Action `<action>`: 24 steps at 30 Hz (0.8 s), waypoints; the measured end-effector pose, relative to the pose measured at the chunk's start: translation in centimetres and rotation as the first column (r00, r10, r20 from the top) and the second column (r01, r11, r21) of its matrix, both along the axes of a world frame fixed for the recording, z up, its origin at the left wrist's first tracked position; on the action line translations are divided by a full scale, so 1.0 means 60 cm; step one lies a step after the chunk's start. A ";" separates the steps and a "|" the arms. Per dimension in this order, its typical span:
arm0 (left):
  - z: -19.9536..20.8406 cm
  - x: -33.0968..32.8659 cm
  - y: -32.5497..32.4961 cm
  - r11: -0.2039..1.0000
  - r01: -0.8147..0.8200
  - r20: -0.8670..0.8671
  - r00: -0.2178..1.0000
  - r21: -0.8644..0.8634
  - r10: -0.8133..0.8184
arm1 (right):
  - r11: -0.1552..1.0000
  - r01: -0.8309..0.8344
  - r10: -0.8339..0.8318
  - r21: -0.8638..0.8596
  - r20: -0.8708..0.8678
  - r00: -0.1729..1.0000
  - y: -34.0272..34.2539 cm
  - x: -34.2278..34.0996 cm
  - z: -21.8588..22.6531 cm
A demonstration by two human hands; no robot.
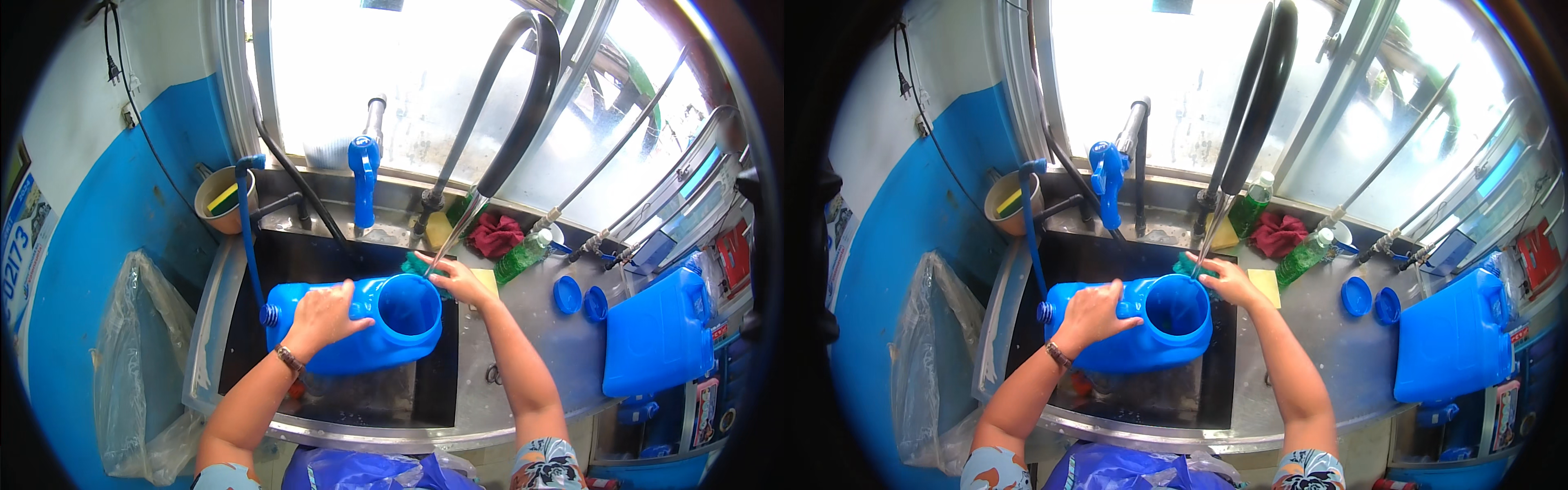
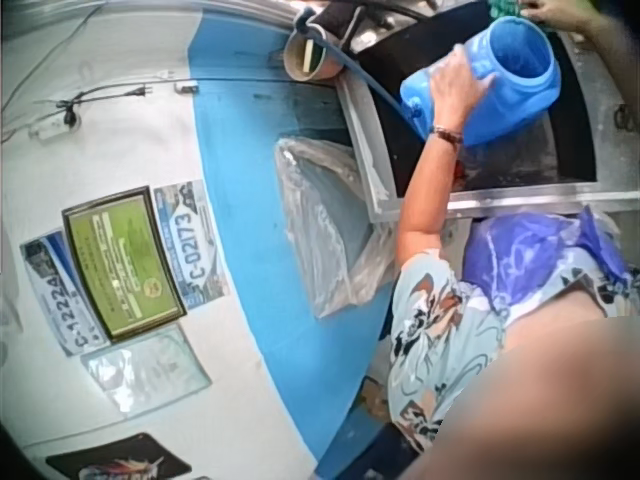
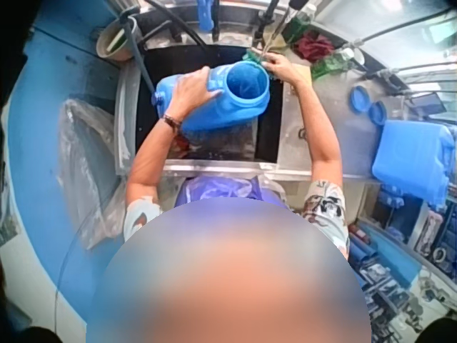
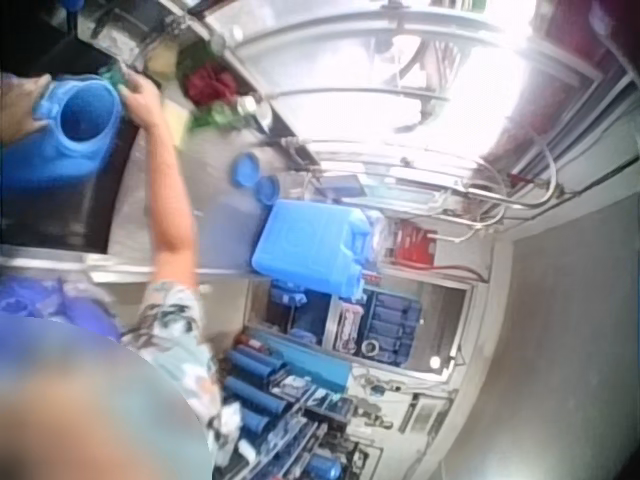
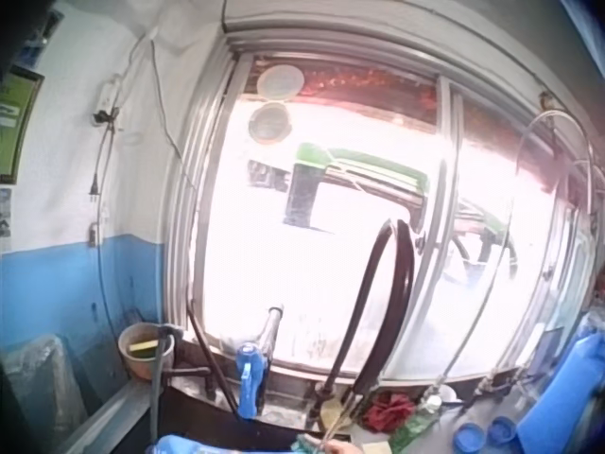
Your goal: The person washes a blue plastic container and its cap in a sink using a green scrubber and running water. They rinse the container, scrub the interior and exterior, and then place it on a counter. The person also uses a hairdryer to dry the container and cap.
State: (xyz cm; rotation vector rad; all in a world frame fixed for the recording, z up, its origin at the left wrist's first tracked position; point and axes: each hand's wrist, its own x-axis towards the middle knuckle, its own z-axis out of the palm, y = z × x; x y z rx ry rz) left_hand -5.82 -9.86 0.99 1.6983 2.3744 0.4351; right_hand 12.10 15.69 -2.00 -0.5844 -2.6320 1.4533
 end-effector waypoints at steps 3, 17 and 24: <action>-0.003 0.013 0.014 0.964 0.115 -0.084 0.992 0.240 -0.098 | 0.973 -0.195 0.164 0.123 0.227 0.960 -0.044 -0.048 0.057; -0.021 0.000 0.034 0.971 0.075 -0.135 0.990 0.225 -0.045 | 0.938 -0.304 0.304 0.166 0.025 0.952 -0.019 -0.030 0.029; -0.040 -0.016 0.047 0.960 -0.262 -0.140 0.951 0.098 0.274 | 0.593 0.526 -0.412 0.609 -0.332 0.849 -0.146 0.046 -0.038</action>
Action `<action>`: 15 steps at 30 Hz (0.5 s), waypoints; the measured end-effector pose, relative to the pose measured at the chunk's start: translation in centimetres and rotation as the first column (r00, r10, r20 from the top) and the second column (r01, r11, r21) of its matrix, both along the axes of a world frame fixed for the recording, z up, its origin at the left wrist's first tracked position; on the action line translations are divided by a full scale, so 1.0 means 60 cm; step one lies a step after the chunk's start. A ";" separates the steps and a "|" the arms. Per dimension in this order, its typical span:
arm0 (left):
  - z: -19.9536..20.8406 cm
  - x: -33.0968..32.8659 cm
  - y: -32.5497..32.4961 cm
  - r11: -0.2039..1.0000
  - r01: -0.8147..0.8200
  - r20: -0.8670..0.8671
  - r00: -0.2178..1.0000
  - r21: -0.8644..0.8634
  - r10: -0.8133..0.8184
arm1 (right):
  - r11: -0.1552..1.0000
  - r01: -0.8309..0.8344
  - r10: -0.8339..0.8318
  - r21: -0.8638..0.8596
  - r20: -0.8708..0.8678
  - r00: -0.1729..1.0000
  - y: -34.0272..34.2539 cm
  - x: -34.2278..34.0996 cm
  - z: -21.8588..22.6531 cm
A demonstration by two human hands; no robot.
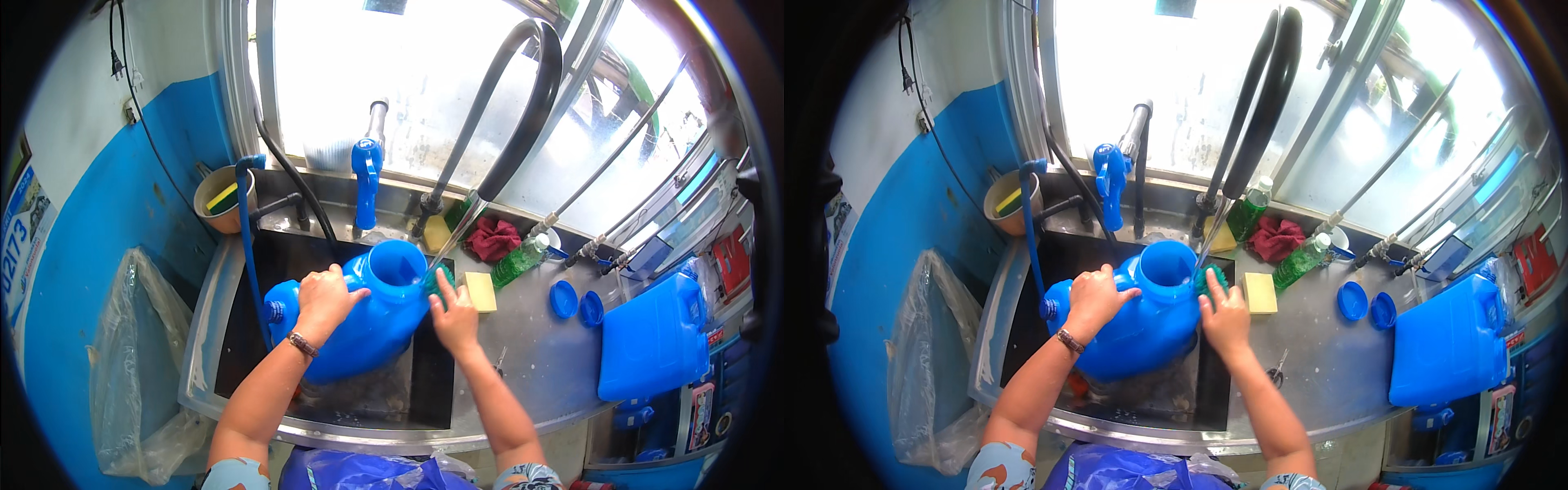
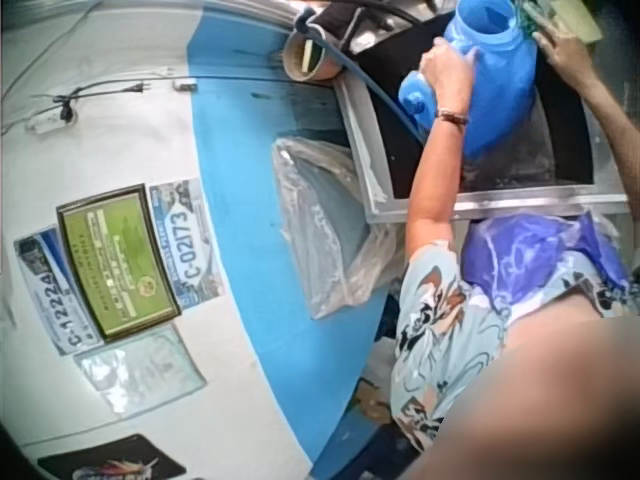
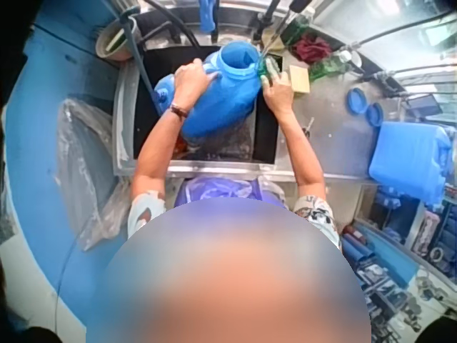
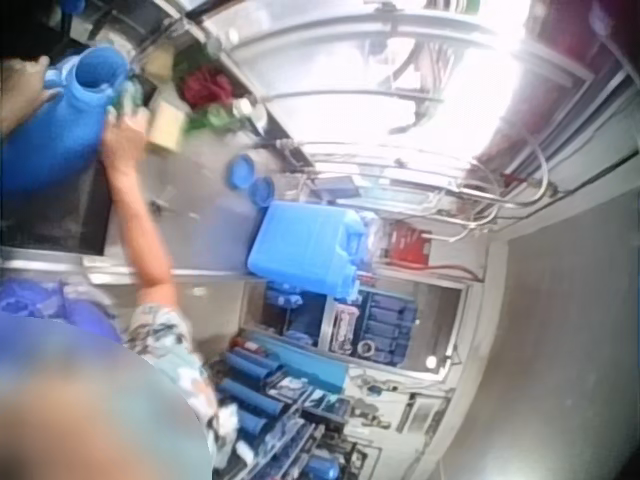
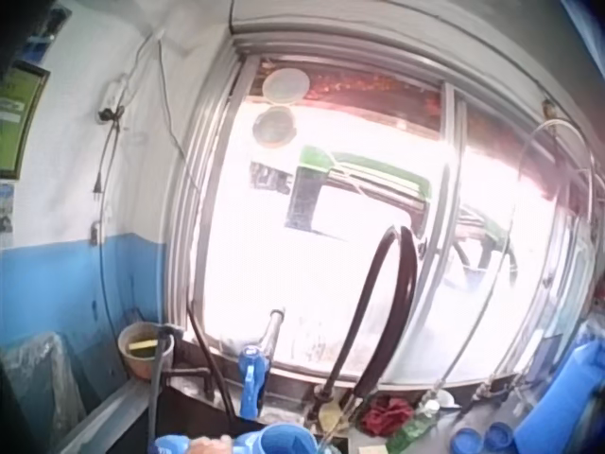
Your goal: The person washes a blue plastic container and its cap in a sink using a green scrubber and running water. They rinse the container, scrub the interior and exterior, and then place it on a counter. The person also uses a hairdryer to dry the container and cap.
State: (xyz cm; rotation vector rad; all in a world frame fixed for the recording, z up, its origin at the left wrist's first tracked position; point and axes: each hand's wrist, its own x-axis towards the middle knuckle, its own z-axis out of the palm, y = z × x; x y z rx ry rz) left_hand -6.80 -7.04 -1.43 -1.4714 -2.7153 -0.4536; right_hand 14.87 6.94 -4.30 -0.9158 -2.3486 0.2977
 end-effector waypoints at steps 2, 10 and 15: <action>-0.028 0.003 0.016 0.998 0.031 -0.033 0.999 0.061 -0.029 | 0.993 -0.067 0.065 0.096 0.017 0.998 -0.051 -0.016 0.000; -0.009 0.032 0.020 0.989 0.146 -0.044 0.988 0.004 -0.146 | 0.994 0.113 -0.112 0.004 0.151 0.982 -0.029 0.003 0.000; -0.021 0.010 -0.021 0.971 0.210 0.006 0.977 0.114 -0.212 | 0.897 0.428 -0.383 -0.111 0.288 0.878 0.017 0.148 -0.012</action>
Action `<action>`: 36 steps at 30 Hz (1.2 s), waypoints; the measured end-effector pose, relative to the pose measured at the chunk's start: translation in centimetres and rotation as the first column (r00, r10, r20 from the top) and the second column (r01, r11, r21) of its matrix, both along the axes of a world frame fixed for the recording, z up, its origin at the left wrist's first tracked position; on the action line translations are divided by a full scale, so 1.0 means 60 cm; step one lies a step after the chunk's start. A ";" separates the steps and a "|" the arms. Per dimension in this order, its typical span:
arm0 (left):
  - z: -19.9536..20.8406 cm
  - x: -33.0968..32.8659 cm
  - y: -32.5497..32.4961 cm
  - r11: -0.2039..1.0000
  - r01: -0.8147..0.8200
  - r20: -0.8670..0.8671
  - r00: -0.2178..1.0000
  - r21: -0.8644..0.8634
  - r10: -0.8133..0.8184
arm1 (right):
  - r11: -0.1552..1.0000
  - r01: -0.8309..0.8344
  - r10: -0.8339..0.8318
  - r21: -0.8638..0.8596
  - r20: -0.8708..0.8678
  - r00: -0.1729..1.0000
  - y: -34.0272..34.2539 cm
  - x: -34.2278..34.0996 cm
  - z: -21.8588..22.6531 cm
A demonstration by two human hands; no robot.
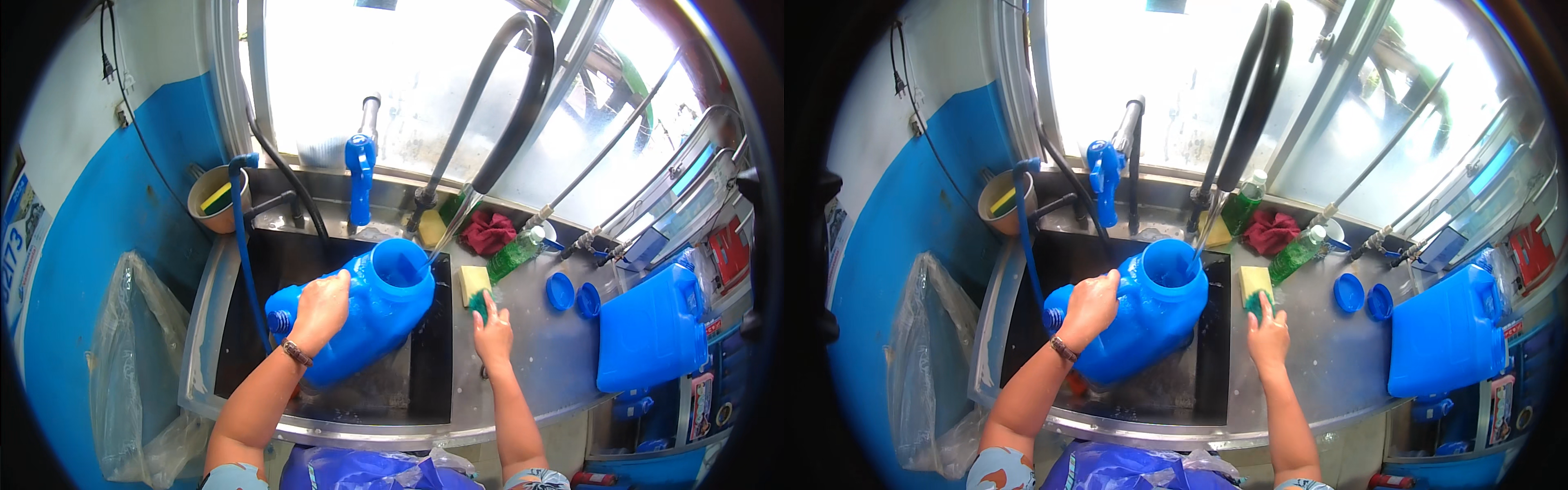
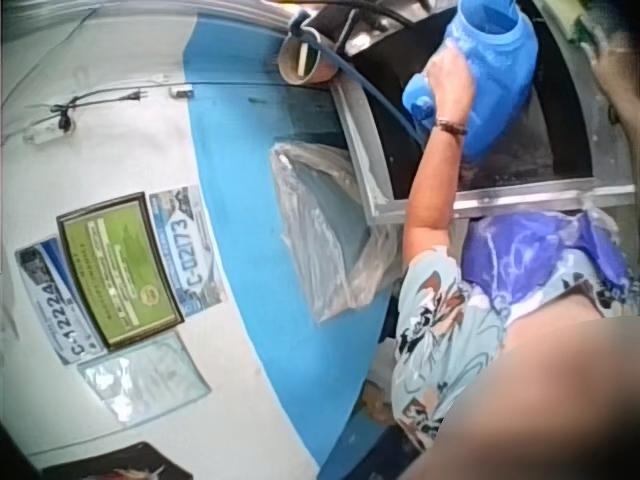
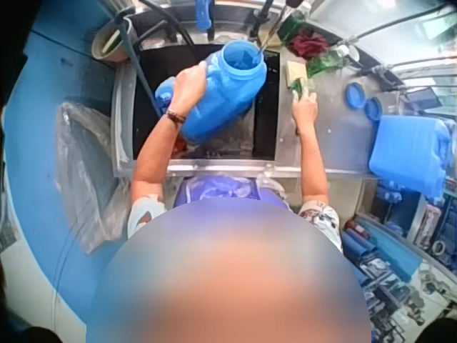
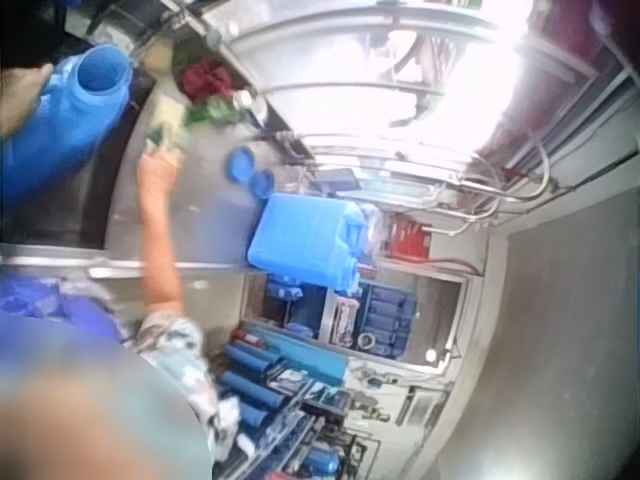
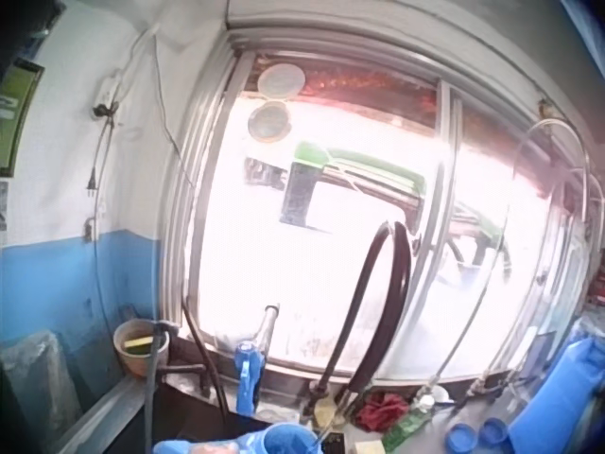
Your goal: The person washes a blue plastic container and its cap in a sink using a green scrubber and running water. They rinse the container, scrub the interior and exterior, and then place it on a counter. The person also uses a hairdryer to dry the container and cap.
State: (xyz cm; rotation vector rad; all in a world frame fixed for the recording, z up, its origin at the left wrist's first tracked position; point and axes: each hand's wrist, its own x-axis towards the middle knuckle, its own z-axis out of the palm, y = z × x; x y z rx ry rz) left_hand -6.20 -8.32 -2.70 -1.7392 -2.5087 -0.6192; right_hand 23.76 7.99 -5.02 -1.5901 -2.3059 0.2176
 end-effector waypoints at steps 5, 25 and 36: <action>0.007 0.002 -0.001 0.993 0.114 -0.034 0.993 0.016 -0.113 | 0.990 0.099 -0.046 -0.096 0.448 0.893 -0.032 0.041 0.015; 0.045 0.000 0.048 0.950 0.277 0.006 0.960 -0.146 -0.280 | 0.253 -0.967 0.965 -0.026 0.085 0.250 0.085 -0.267 0.077; 0.036 -0.027 -0.001 0.965 -0.041 0.180 0.979 -0.258 0.090 | 0.913 -0.408 0.407 -0.003 -0.054 0.912 0.126 -0.043 0.055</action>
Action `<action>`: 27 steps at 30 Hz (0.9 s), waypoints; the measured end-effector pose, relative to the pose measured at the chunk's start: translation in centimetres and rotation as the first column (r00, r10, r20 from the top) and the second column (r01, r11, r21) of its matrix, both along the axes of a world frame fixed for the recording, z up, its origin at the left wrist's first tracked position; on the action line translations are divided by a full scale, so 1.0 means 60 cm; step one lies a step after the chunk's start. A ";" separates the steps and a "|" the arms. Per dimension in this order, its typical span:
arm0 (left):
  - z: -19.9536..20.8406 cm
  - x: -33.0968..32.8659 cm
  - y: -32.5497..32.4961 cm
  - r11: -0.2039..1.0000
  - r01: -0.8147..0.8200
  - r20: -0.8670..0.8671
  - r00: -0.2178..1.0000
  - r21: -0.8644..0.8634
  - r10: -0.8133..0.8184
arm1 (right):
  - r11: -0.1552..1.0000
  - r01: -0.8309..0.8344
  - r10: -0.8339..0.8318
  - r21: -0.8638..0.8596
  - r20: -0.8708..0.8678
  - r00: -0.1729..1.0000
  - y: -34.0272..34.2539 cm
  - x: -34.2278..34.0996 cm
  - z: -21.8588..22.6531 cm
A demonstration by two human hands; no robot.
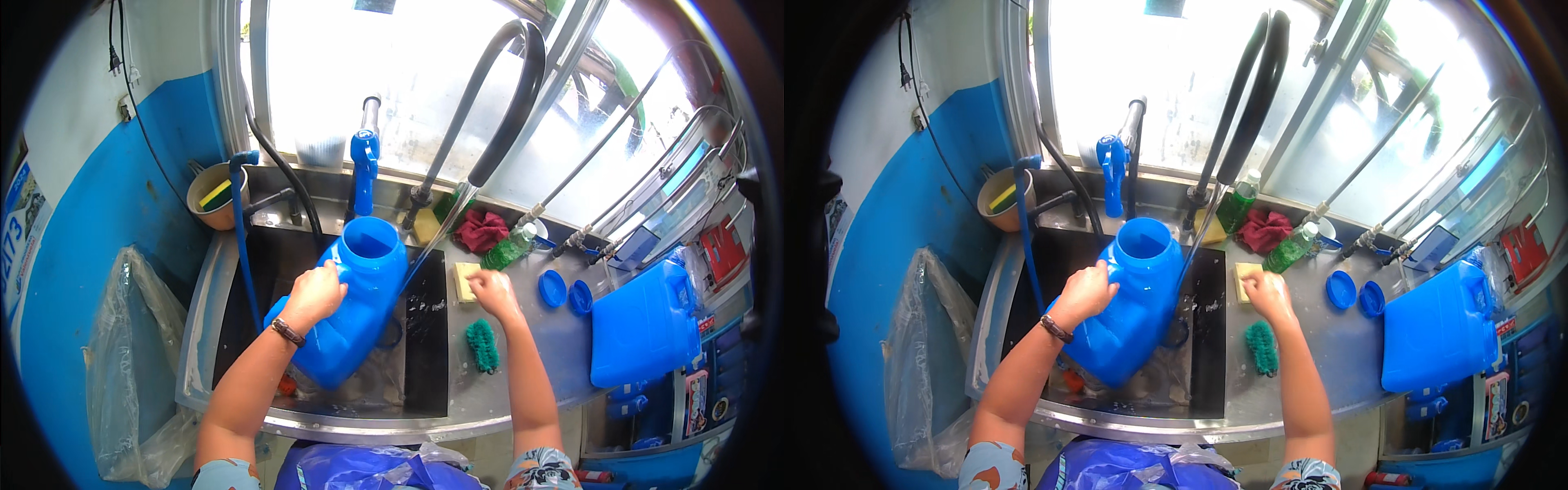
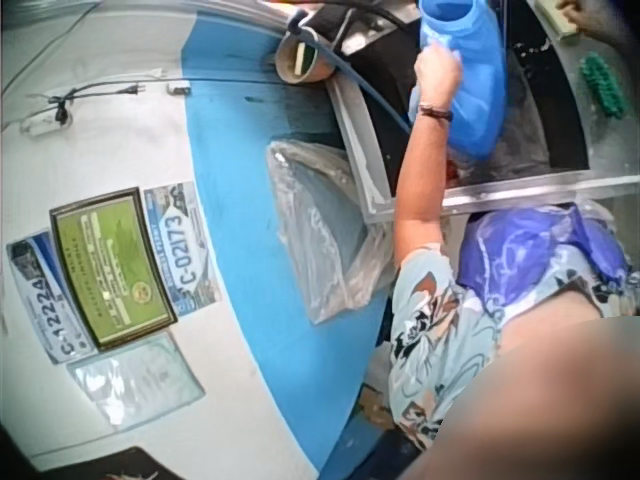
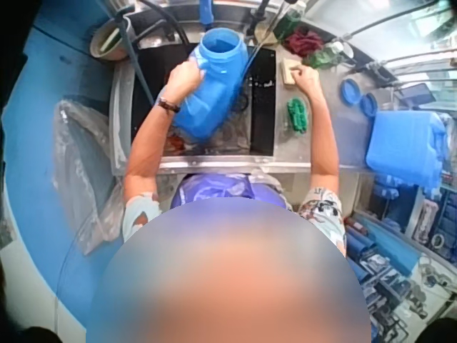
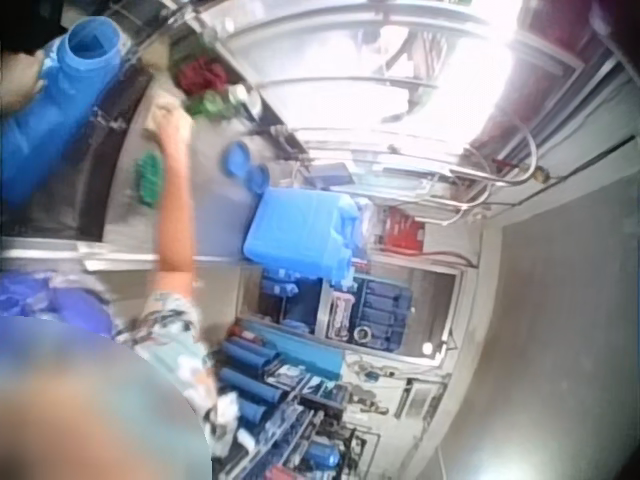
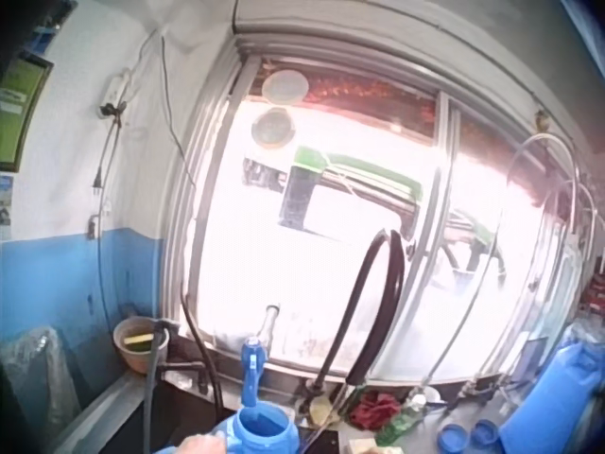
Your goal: The person washes a blue plastic container and its cap in a sink using a green scrubber and running water. They rinse the container, scrub the interior and exterior, and then place it on a counter. The person also uses a hairdryer to dry the container and cap.
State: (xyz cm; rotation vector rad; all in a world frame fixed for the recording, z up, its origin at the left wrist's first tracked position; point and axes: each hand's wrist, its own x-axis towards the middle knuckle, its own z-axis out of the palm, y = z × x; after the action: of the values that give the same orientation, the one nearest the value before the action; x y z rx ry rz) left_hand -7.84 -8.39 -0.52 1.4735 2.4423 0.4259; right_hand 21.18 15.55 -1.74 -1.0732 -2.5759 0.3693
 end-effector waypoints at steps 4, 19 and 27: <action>-0.002 -0.010 -0.002 0.997 -0.071 0.060 0.996 -0.008 0.071 | 0.956 0.274 -0.271 -0.103 0.049 0.961 -0.052 0.117 -0.045; -0.011 0.072 -0.027 0.984 -0.178 0.797 0.590 -0.027 0.129 | 0.310 -0.271 -0.260 -0.911 -0.356 0.898 -0.187 -0.126 -0.027; -0.100 0.157 -0.015 0.820 0.383 0.308 0.791 0.426 -0.529 | 0.364 0.017 -0.074 -0.931 -0.011 0.997 -0.102 -0.151 -0.009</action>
State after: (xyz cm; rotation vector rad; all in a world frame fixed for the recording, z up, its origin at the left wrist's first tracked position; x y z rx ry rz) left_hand 1.60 -9.28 -6.54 1.8251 1.6510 0.9749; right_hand 12.10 9.41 -2.27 -1.3761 -2.1374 2.0156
